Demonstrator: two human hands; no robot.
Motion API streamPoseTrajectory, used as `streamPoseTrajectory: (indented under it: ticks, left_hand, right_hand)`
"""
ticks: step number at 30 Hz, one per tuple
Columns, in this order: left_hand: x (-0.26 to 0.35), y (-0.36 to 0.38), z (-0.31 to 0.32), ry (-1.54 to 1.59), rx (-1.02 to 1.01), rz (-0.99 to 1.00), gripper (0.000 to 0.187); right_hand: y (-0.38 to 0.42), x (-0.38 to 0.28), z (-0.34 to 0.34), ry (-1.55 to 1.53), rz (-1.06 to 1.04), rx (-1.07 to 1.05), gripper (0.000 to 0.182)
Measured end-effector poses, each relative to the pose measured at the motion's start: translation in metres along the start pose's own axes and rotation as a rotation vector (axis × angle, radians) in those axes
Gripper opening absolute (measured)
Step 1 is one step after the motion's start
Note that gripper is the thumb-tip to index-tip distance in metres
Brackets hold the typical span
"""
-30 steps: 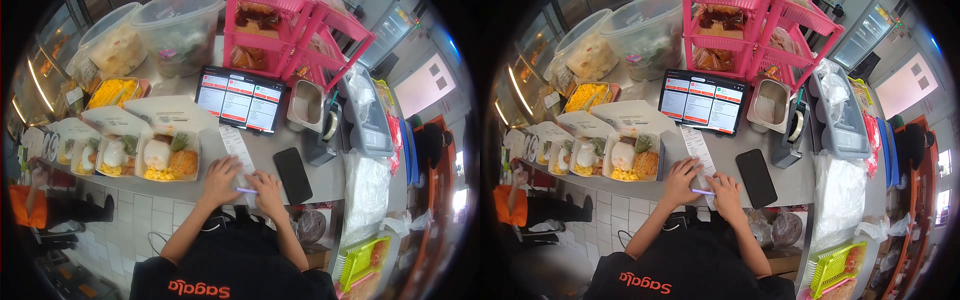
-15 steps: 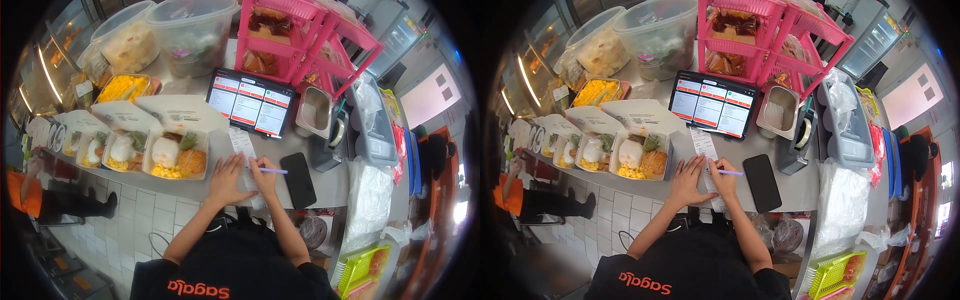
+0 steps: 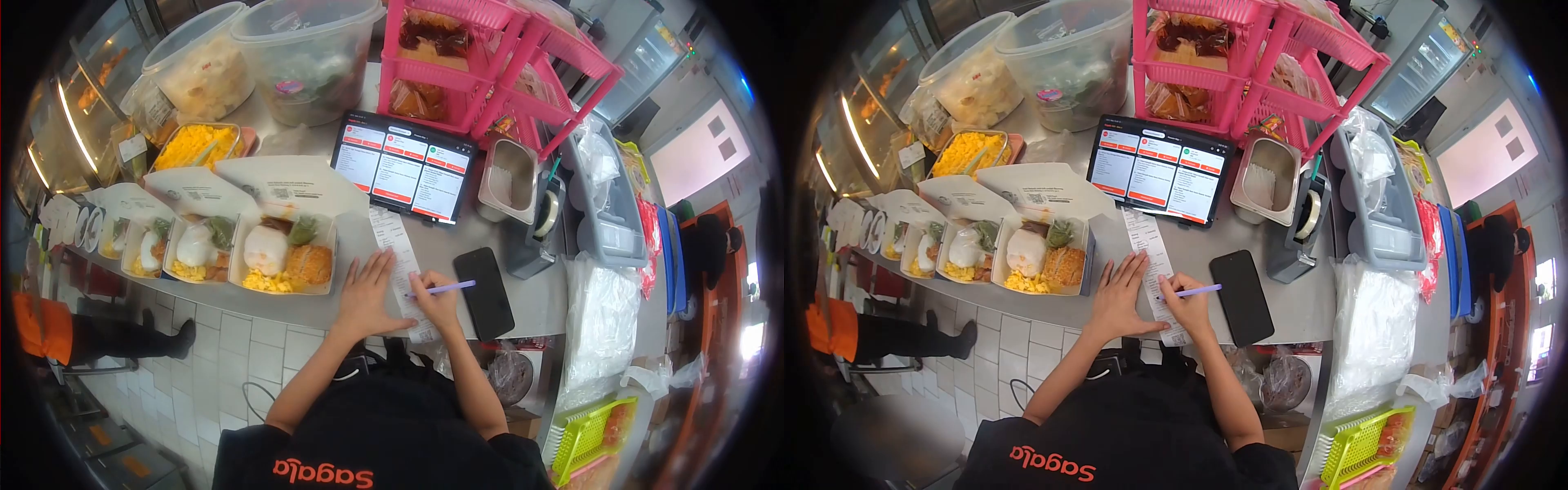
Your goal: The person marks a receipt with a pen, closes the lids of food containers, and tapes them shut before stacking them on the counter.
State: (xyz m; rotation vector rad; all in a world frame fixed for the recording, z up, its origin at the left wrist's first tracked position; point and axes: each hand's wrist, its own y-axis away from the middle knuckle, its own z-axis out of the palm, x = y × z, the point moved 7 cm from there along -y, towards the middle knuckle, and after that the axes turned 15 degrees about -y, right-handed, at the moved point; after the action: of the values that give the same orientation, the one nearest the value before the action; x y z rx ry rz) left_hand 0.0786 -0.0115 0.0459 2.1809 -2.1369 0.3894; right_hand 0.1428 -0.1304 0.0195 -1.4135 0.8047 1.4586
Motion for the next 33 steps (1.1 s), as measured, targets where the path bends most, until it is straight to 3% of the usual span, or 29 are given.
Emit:
streamPoseTrajectory:
  ticks: [4, 6, 10, 13, 15, 19, 21, 22, 24, 28, 30, 31, 33]
  left_hand:
    - [0.001, 0.000, 0.001, -0.005, 0.004, 0.009, 0.112]
    - [-0.001, -0.001, 0.002, -0.005, 0.012, 0.007, 0.112]
    - [-0.001, 0.000, 0.002, 0.000, 0.005, 0.008, 0.113]
    - [-0.001, 0.000, 0.004, -0.011, 0.007, 0.006, 0.114]
    - [-0.002, 0.000, 0.004, -0.024, 0.006, 0.003, 0.115]
    - [0.000, 0.000, 0.002, -0.003, 0.005, 0.012, 0.114]
    - [-0.001, 0.000, 0.002, -0.006, 0.006, 0.014, 0.114]
    - [-0.002, -0.001, 0.004, -0.018, 0.005, 0.010, 0.115]
    - [-0.001, 0.000, 0.005, -0.028, 0.000, 0.009, 0.116]
    - [0.000, -0.001, 0.002, -0.008, 0.007, 0.020, 0.117]
    - [-0.002, 0.002, 0.003, -0.016, 0.028, 0.003, 0.119]
    - [-0.004, 0.004, 0.005, 0.006, 0.033, -0.036, 0.116]
    - [-0.010, 0.013, 0.000, 0.005, 0.057, -0.103, 0.114]
  right_hand:
    - [-0.004, -0.011, -0.004, 0.184, -0.224, 0.095, 0.030]
    - [-0.004, -0.005, -0.003, 0.066, -0.130, 0.051, 0.030]
    - [0.002, -0.006, -0.006, 0.133, -0.178, 0.065, 0.031]
    - [0.002, -0.008, -0.015, 0.051, -0.086, 0.128, 0.033]
    - [0.006, 0.000, -0.005, 0.045, 0.074, -0.055, 0.034]
    - [0.003, -0.010, -0.021, 0.027, -0.085, 0.153, 0.035]
    - [0.008, -0.003, -0.007, -0.061, 0.125, -0.049, 0.035]
    - [0.007, 0.001, -0.008, -0.063, 0.126, -0.048, 0.035]
    - [0.005, -0.021, -0.017, 0.278, -0.265, 0.110, 0.037]
    - [-0.001, -0.039, -0.019, 0.396, -0.074, 0.203, 0.033]
    - [-0.008, -0.039, 0.015, 0.744, 0.000, -0.127, 0.035]
    - [-0.009, -0.033, 0.022, 0.726, -0.016, -0.149, 0.035]
    - [-0.008, -0.011, 0.036, 1.000, -0.061, -0.276, 0.045]
